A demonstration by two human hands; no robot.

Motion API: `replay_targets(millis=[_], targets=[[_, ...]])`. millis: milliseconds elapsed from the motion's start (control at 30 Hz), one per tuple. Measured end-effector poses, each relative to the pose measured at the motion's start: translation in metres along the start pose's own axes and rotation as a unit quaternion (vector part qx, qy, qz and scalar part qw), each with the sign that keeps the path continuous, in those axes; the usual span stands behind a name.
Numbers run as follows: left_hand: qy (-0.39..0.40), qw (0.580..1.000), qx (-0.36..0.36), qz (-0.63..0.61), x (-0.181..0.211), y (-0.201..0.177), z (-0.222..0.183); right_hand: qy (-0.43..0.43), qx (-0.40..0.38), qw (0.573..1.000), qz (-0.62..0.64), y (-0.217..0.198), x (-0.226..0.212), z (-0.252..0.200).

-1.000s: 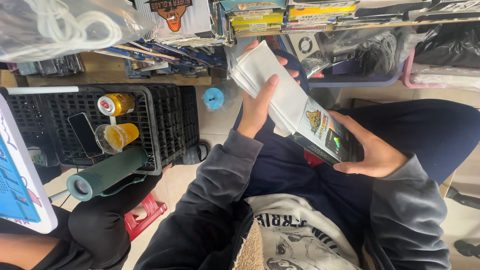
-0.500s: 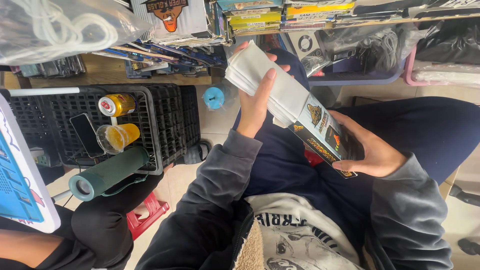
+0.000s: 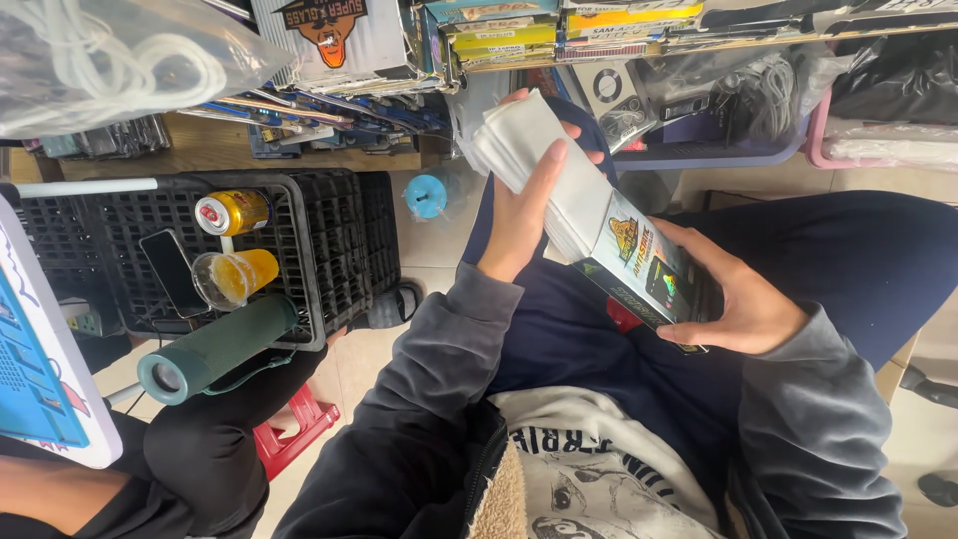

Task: Unboxing and organizing mobile phone screen protectors from retail packaging

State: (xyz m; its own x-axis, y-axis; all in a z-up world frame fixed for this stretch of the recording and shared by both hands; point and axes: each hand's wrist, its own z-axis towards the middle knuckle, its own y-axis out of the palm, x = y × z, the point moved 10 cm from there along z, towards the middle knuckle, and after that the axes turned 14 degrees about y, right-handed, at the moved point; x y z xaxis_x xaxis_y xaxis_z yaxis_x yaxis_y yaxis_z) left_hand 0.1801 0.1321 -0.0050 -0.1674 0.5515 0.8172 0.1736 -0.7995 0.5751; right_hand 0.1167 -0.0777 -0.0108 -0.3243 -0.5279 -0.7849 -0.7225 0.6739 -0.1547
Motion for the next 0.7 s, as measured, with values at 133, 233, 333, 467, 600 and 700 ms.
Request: replay_targets(millis=[133, 233, 333, 467, 600, 700], targets=[[0.027, 0.999, -0.022, 0.036, -0.004, -0.002, -0.002, 0.037, -0.032, 0.992, 0.114, 0.007, 0.006, 0.005], [0.026, 0.997, -0.063, 0.046, 0.005, 0.012, 0.002, 0.058, -0.040, 0.988, 0.135, 0.009, 0.005, 0.003], [0.035, 0.993, -0.111, 0.001, 0.008, 0.021, -0.001, 0.026, -0.012, 0.989, 0.145, 0.003, -0.005, 0.002], [0.013, 0.988, -0.145, 0.059, -0.003, 0.025, -0.015, -0.020, 0.046, 0.990, 0.134, -0.009, -0.012, 0.001], [0.112, 0.929, -0.225, 0.273, 0.020, 0.050, -0.021, -0.079, 0.173, 0.982, 0.021, -0.026, -0.023, -0.009], [0.125, 0.904, -0.266, 0.311, 0.020, 0.059, -0.030, -0.107, 0.215, 0.971, -0.016, -0.028, -0.029, -0.014]])
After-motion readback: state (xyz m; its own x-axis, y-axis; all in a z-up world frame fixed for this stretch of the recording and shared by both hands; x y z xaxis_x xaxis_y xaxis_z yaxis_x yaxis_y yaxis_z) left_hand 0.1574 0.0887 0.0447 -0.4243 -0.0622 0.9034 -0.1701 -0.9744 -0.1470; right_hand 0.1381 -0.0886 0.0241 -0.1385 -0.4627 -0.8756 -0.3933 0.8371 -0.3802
